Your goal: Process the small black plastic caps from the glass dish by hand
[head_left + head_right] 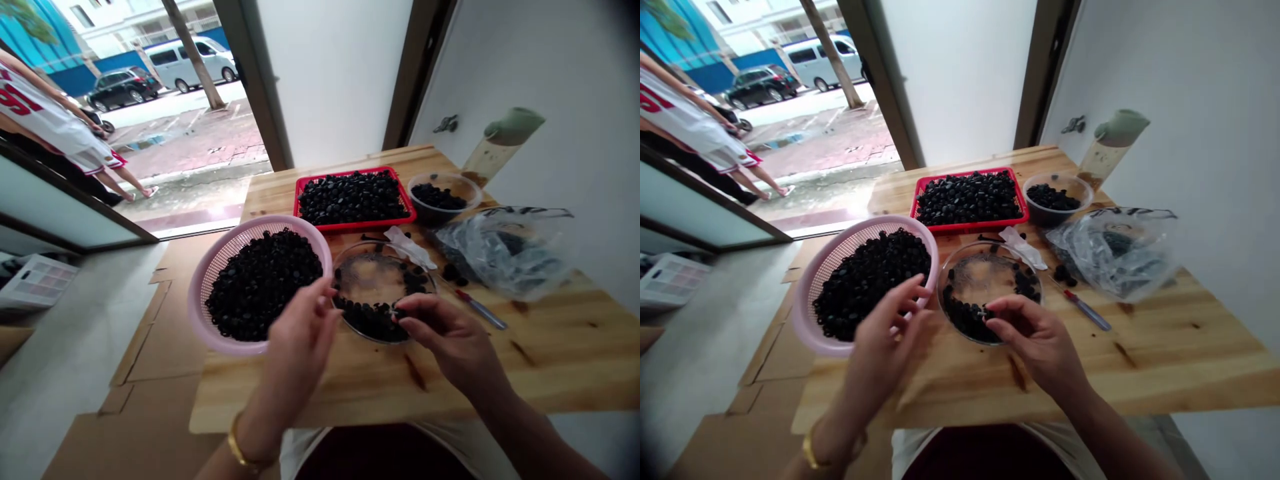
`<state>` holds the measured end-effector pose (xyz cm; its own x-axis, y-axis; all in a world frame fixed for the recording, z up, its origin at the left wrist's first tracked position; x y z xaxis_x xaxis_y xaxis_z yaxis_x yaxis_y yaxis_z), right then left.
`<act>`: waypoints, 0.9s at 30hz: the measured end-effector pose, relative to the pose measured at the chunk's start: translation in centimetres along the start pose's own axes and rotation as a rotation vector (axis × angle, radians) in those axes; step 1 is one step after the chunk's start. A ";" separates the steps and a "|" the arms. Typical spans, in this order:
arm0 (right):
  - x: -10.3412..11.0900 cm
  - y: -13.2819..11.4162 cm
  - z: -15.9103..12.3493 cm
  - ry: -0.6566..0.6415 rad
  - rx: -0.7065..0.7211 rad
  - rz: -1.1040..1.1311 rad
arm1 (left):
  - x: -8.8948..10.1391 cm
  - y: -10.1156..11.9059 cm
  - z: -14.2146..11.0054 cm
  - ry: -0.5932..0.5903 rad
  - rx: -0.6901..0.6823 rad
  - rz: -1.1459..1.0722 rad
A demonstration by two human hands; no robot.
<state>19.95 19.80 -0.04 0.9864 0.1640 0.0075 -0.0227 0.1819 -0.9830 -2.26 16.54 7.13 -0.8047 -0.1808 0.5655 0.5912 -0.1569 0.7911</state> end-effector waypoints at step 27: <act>-4.4 -4.3 -0.9 -0.219 0.300 -0.139 | -2.1 3.0 -2.1 -0.055 -0.311 0.260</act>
<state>15.82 17.43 3.95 0.9264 0.3146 0.2070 0.0298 0.4867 -0.8731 1.34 14.38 7.79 -0.6229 -0.2025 0.7556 0.7568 -0.4005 0.5166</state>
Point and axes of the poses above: each hand's wrist, its own z-axis towards the middle knuckle, its own x-axis out of the back of the hand, y = z × x, the point moved 8 cm from there along z, towards the middle knuckle, and after that the axes turned 6 degrees about x, right-handed, at the moved point
